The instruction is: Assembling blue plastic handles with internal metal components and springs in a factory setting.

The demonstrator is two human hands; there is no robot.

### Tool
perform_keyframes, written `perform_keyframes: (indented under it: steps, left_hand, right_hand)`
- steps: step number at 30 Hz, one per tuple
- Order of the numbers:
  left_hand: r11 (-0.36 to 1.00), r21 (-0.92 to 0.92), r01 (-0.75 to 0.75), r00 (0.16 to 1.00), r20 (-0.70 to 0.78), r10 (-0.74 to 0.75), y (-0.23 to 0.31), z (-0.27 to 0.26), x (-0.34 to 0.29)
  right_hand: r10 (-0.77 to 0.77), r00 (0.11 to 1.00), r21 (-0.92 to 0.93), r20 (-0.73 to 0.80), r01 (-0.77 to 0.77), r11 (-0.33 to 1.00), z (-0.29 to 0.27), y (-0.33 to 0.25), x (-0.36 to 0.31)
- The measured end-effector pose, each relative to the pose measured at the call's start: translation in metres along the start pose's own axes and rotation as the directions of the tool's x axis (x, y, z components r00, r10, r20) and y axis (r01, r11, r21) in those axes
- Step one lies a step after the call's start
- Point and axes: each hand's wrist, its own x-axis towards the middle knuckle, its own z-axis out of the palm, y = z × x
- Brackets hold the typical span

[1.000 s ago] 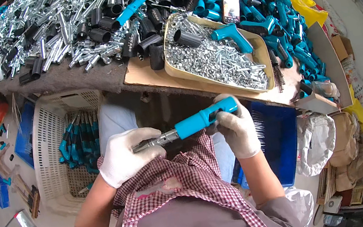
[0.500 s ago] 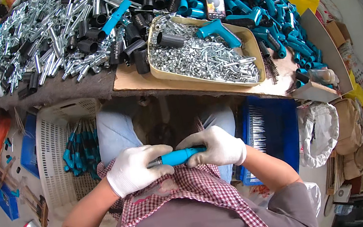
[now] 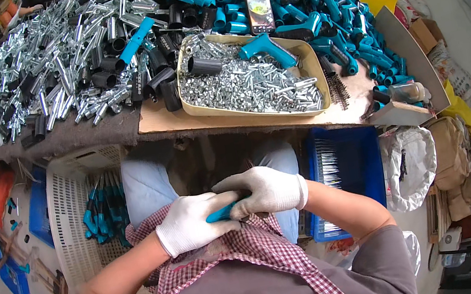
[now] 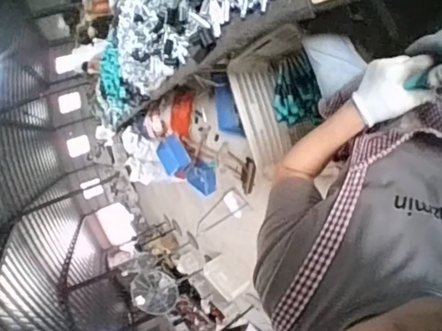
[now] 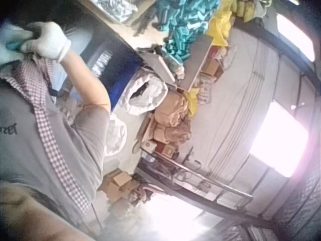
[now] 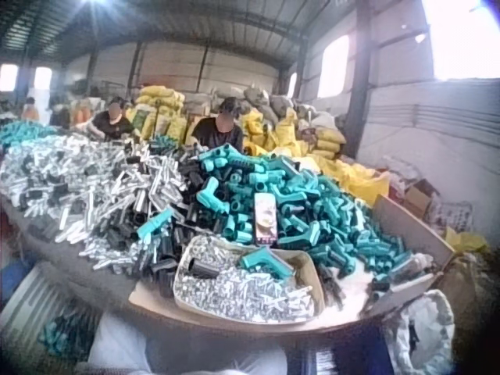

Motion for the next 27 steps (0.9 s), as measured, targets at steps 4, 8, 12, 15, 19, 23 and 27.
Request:
perform_keyframes:
  steps: [4,8,12,15,19,23,27]
  left_hand:
    - [0.997,0.027,0.066,0.992,-0.112,-0.062,0.006,-0.001,0.003]
    - [0.997,-0.001,0.075,0.97,-0.232,-0.073,0.008,-0.001,0.002]
    - [0.987,0.013,0.161,0.964,-0.217,-0.154,0.006,-0.005,-0.007]
    - [0.981,-0.014,0.192,0.95,-0.247,-0.189,0.005,-0.006,-0.012]
    - [0.983,-0.021,0.185,0.938,-0.296,-0.183,-0.002,-0.006,-0.017]
    - [0.982,0.031,0.184,0.952,-0.256,-0.17,0.001,-0.008,-0.013]
    - [0.986,0.089,0.142,0.963,-0.241,-0.117,-0.002,-0.017,-0.017]
  right_hand:
    - [-0.177,0.982,-0.357,-0.071,0.141,0.923,-0.048,-0.024,0.011]
    - [-0.429,0.599,-0.677,-0.676,-0.275,0.682,-0.12,0.011,0.043]
    - [-0.11,0.692,-0.598,-0.713,-0.519,0.611,-0.136,0.019,0.069]
    - [-0.179,0.699,-0.619,-0.692,-0.447,0.646,-0.141,0.023,0.069]
    - [-0.16,0.711,-0.608,-0.685,-0.435,0.664,-0.14,0.026,0.066]
    - [-0.058,0.781,-0.622,-0.622,-0.448,0.642,-0.154,0.026,0.069]
    - [0.026,0.867,-0.589,-0.498,-0.36,0.723,-0.18,0.03,0.071]
